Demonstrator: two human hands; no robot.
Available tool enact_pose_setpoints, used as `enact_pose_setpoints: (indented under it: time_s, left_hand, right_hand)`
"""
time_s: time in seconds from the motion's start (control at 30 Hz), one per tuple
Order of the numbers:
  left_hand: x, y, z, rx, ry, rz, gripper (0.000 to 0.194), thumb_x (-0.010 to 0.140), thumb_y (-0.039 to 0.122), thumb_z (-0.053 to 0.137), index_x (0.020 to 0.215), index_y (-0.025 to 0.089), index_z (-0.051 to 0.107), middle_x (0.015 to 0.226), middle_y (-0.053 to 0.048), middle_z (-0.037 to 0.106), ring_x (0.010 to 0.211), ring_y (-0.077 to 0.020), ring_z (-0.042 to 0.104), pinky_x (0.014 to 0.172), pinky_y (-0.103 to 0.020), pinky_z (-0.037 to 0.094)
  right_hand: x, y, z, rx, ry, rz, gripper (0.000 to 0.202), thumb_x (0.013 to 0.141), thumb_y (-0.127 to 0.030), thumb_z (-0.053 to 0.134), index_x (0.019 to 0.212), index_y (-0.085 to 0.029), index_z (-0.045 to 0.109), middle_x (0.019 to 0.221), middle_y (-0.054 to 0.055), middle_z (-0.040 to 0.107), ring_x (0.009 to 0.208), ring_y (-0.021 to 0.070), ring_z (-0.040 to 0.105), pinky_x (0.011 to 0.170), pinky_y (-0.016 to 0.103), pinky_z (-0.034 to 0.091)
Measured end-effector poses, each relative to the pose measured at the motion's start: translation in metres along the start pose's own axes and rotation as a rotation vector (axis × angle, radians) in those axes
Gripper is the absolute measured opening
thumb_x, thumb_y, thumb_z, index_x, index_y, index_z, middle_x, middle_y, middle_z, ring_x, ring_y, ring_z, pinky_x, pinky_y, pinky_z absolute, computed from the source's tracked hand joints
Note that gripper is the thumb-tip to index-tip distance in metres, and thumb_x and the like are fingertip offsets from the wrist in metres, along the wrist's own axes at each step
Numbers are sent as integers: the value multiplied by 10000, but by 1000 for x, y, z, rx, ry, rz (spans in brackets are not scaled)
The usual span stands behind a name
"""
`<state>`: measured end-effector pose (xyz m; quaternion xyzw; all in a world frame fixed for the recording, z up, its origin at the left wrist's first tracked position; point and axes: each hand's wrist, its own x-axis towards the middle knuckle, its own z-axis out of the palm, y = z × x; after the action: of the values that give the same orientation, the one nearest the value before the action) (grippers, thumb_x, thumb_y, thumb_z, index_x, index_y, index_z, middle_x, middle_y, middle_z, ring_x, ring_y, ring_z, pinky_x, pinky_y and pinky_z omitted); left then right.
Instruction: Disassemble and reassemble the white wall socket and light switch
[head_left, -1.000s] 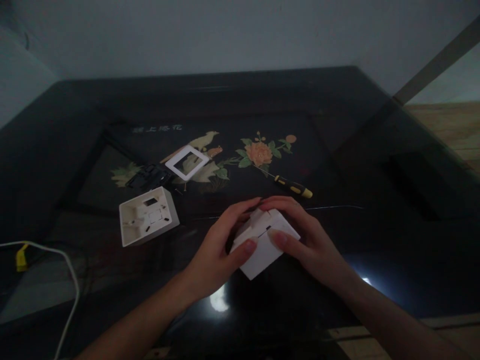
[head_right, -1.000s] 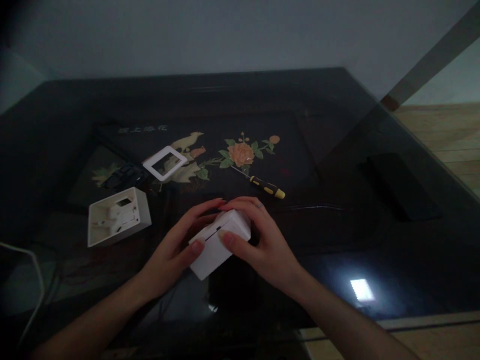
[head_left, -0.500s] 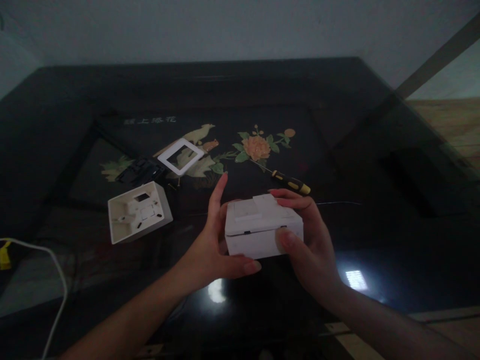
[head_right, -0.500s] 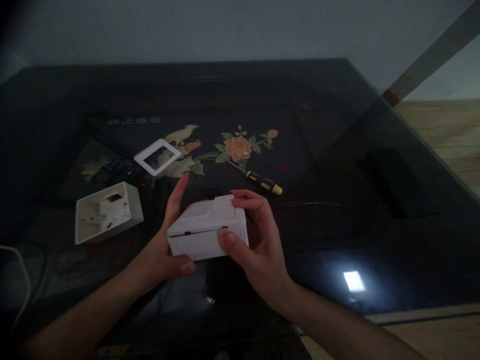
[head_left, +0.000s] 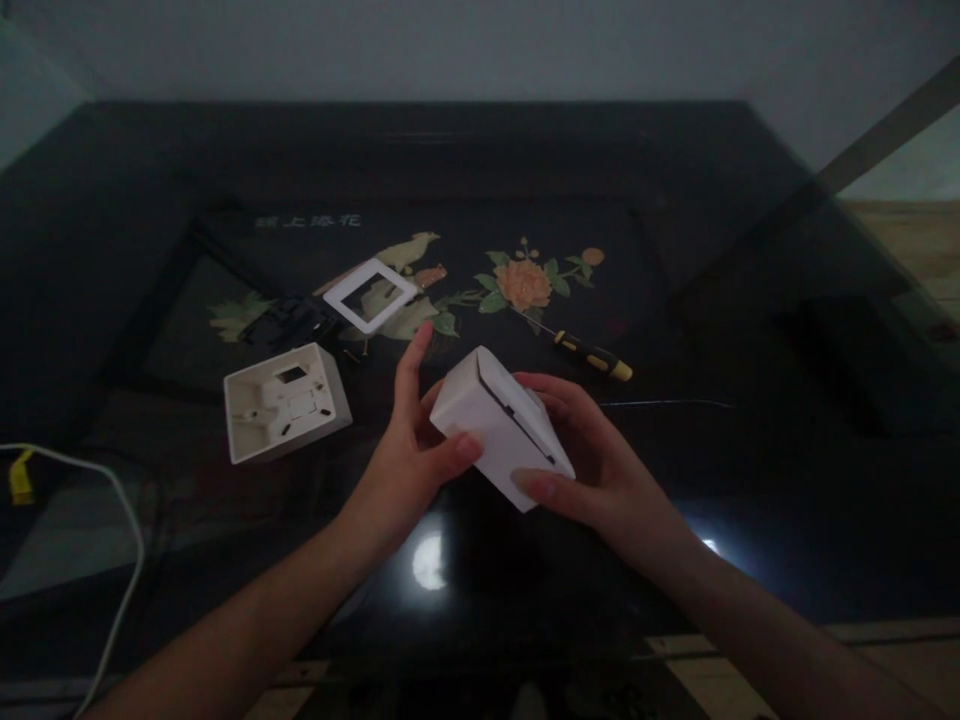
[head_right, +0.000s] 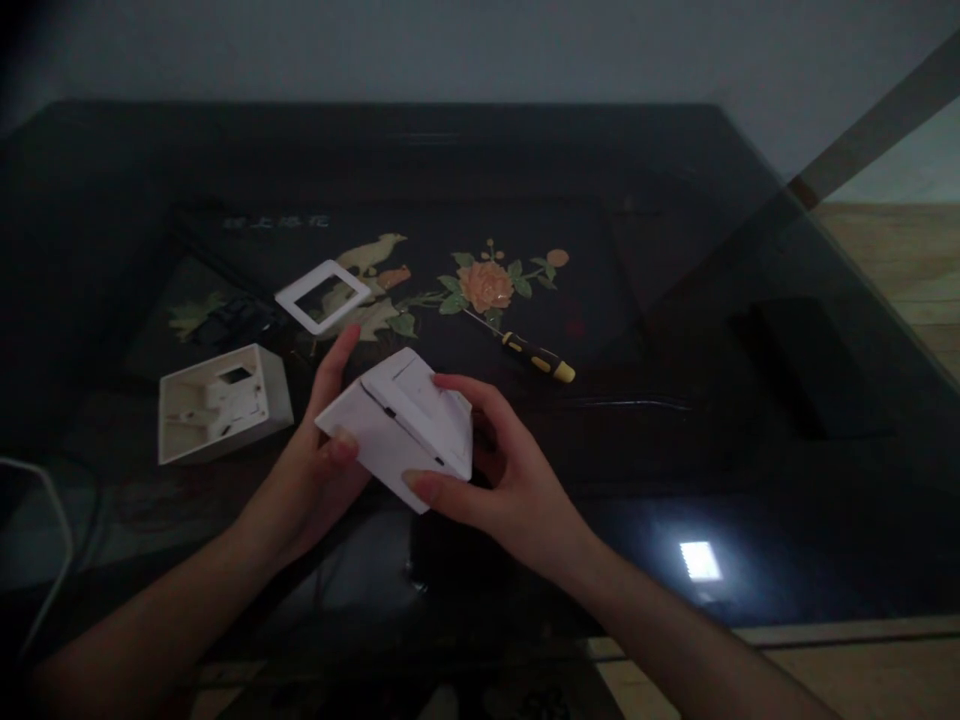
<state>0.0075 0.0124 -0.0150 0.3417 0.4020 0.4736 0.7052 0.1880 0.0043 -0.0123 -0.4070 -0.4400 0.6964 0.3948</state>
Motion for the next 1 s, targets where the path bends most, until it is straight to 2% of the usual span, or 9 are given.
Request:
enact_pose_setpoints:
  time_s: [0.1,0.23,0.3,0.43,0.6,0.77,1.0]
  left_hand:
    - [-4,-5,6,-36,-33,-67,1313,645,389,906,1522,476,-66,1298,-36,627,1155,-293,634,970,-444,532]
    - [-7,-5,10,-85,-21,-100,1230,682,354,885,1533,467,5,1342,-40,602,1249,-316,576,1026,-482,506]
    - [-6,-2,9,-111,-27,-102,1186,692,363,873,1541,444,48,1307,-46,623,1278,-334,552,1040,-500,496]
    - [-4,2,6,-77,-29,-122,1102,708,318,855,1537,428,137,1334,-41,608,1271,-327,554,1042,-493,493]
    - [-6,-1,6,-50,-85,-117,1156,688,330,875,1535,452,97,1392,-42,563,1241,-325,572,1025,-488,502]
    - [-5,-4,7,-80,-78,-132,1150,691,350,876,1540,416,102,1285,-50,624,1170,-318,609,970,-476,533]
    - [-4,-3,7,-53,-81,-118,1117,702,315,867,1537,424,133,1319,-44,613,1191,-302,594,958,-427,539]
  right_hand:
    - [-1,5,2,4,14,-59,641,736,-378,824,1284,-346,491,1303,35,614,1207,230,602,991,416,542]
    - [-2,7,0,-19,-89,-84,714,767,-463,785,1385,-367,441,1512,61,474,1315,258,543,1009,433,543]
    - [-3,6,-2,-69,-108,-71,697,804,-455,750,1419,-366,434,1562,60,417,1337,264,524,1010,443,543]
    - [-3,2,-6,-270,-66,-113,614,846,-373,725,1410,-343,485,1506,51,483,1350,249,498,1051,441,507]
    - [-3,-1,-9,-460,30,-180,581,814,-447,743,1354,-324,567,1411,76,524,1308,272,504,1004,447,527]
    - [-3,-3,-7,-470,34,-182,570,814,-452,739,1341,-309,576,1426,89,521,1324,289,497,999,457,535]
    - [-5,-2,-4,-419,17,-133,613,813,-410,750,1373,-301,527,1468,86,525,1311,282,535,1055,494,506]
